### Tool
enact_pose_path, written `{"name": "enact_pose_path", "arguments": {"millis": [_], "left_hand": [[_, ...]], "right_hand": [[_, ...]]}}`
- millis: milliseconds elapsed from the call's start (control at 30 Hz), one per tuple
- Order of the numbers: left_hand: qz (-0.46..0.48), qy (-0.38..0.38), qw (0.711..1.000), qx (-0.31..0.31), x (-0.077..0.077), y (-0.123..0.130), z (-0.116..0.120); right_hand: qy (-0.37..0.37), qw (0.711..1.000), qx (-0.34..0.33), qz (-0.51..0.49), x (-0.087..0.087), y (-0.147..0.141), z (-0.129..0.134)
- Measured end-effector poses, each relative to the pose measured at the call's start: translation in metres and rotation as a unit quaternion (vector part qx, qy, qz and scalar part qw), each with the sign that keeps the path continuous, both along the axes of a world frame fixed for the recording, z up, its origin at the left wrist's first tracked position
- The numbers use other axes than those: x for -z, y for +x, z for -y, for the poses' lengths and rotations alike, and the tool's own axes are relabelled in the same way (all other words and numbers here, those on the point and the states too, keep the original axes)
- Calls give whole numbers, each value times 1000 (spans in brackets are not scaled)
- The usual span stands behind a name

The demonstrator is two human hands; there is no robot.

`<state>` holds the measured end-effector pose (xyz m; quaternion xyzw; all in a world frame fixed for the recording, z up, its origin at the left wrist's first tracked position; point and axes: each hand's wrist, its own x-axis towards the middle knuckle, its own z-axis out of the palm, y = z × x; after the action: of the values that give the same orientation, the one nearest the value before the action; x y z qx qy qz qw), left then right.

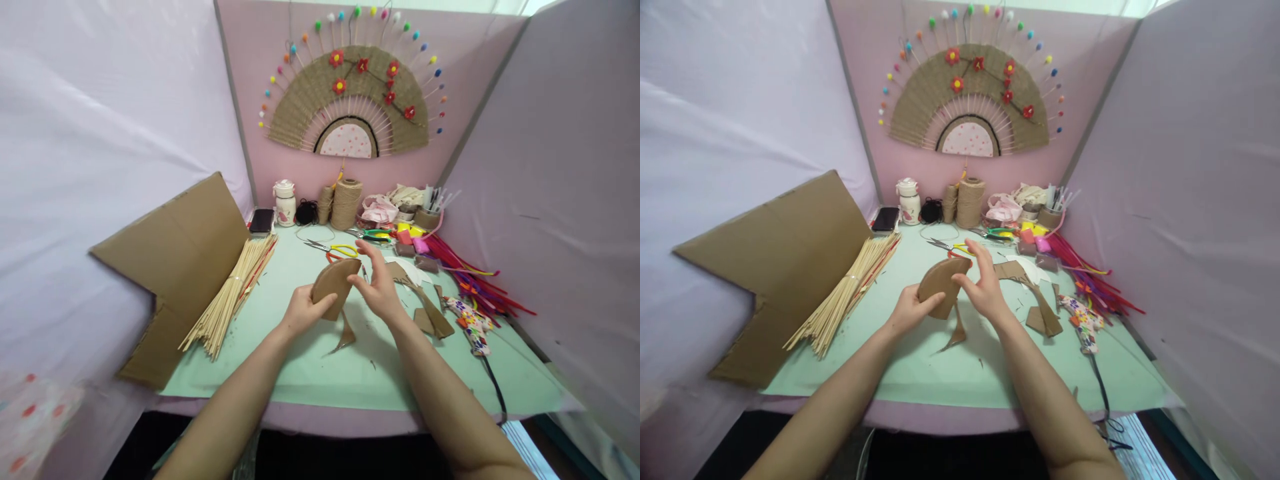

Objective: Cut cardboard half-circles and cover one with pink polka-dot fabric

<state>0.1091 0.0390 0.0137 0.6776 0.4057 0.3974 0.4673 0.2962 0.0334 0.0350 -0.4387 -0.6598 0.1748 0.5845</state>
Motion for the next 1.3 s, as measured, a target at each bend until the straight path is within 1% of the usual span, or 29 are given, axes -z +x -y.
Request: {"name": "enact_pose_path", "arguments": {"millis": [33,67,133,200,233,333,433,533,733,867,1000,1067,1167,1300], "left_hand": [[26,-25,999,-2,-1,-1,0],[46,-43,998,-4,-2,-2,0],[68,-61,996,-2,-4,-3,0],[78,-72,994,-2,-4,-3,0],[83,-77,994,-1,-4,-3,-1],[123,-108,986,17,-2,-2,-3],[178,-188,964,53,0,-3,-5],[197,-248,947,58,0,-4,-7],[216,-288,931,55,-5,-6,-9],[224,-315,921,49,-9,-10,-12],[218,-344,912,53,-7,-12,-14],[218,-351,910,45,-6,-11,-15],[238,-360,902,8,-3,-8,-15],[274,-362,890,-45,1,-6,-20]], "right_hand": [[-47,997,-4,-56,-1,3,-1],[-101,989,-25,-107,-1,6,-2],[-194,959,-91,-186,0,7,-2],[-232,935,-134,-231,1,4,-1],[-234,931,-137,-244,0,2,0],[-234,931,-119,-252,-4,-3,2],[-248,932,-109,-239,-10,-4,3],[-262,932,-101,-230,-13,-5,2],[-280,927,-92,-234,-11,-12,-11],[-318,915,-93,-231,-6,-15,-22],[-352,904,-94,-221,0,-18,-31],[-365,900,-96,-219,3,-18,-35],[-381,894,-104,-212,8,-18,-39],[-380,898,-111,-191,13,-16,-33]]}}
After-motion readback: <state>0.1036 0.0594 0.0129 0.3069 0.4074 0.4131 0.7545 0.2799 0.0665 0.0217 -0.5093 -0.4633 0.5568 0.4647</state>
